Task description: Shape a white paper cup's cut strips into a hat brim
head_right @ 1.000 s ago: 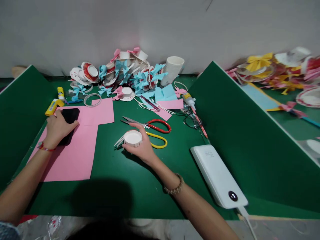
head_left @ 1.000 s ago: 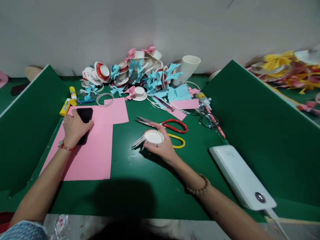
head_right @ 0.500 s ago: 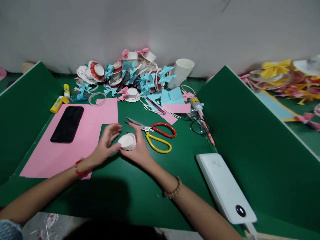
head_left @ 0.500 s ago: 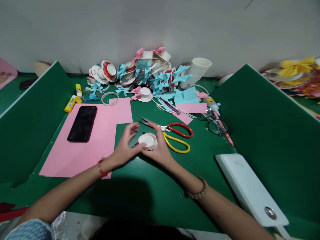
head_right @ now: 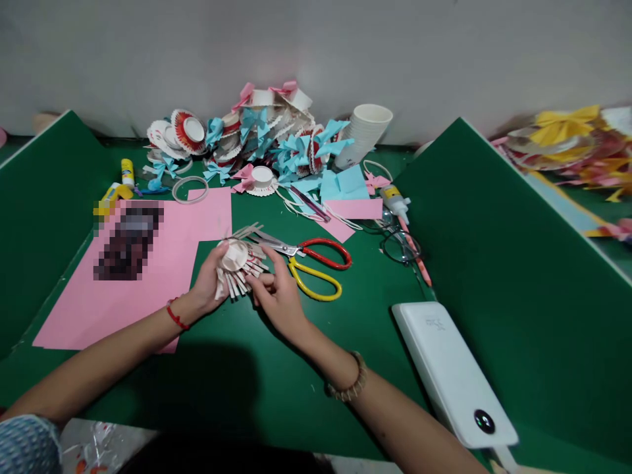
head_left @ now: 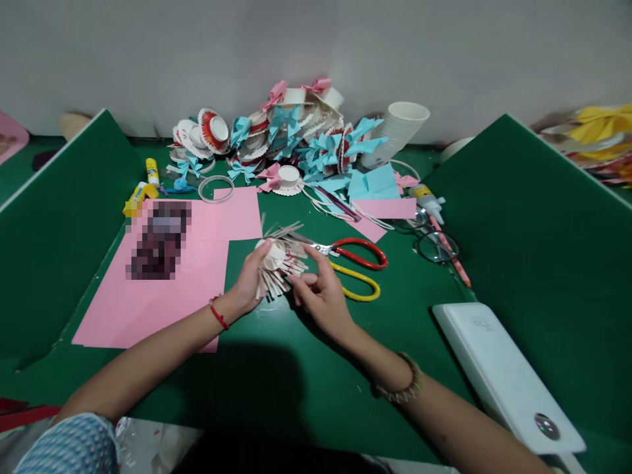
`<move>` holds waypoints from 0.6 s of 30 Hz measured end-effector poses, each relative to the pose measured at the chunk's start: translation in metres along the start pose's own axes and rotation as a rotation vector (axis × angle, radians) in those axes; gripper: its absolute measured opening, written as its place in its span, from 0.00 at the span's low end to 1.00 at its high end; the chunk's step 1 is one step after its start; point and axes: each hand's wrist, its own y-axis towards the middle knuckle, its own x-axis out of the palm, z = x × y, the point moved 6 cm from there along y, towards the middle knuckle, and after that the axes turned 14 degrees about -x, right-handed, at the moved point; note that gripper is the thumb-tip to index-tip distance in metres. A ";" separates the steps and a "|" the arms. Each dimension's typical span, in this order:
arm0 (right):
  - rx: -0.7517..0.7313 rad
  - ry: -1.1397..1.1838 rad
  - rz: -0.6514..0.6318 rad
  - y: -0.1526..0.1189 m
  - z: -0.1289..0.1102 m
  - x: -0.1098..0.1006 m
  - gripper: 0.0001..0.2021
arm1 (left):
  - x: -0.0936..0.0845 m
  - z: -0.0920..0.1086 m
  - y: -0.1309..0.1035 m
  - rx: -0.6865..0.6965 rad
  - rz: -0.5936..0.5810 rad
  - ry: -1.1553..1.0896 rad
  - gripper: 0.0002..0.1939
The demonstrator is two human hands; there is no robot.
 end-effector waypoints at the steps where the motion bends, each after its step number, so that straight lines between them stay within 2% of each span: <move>1: -0.014 -0.011 0.032 -0.001 -0.003 -0.003 0.22 | -0.001 0.000 0.002 -0.019 -0.013 -0.045 0.19; 5: -0.177 -0.175 0.209 -0.001 -0.019 -0.020 0.14 | 0.002 0.004 0.006 -0.068 -0.076 -0.099 0.19; 7: -0.285 -0.329 0.245 0.000 -0.026 -0.026 0.10 | 0.004 0.003 0.006 -0.095 -0.092 -0.092 0.23; 10: -0.318 -0.487 0.209 0.003 -0.025 -0.028 0.08 | 0.008 0.002 0.005 -0.111 -0.151 -0.082 0.28; 14: -0.295 -0.527 0.154 0.005 -0.018 -0.028 0.09 | 0.013 0.000 0.001 -0.116 -0.248 -0.050 0.32; 18: -0.369 -0.550 0.142 0.005 -0.023 -0.026 0.07 | 0.013 0.001 -0.002 -0.096 -0.268 -0.044 0.31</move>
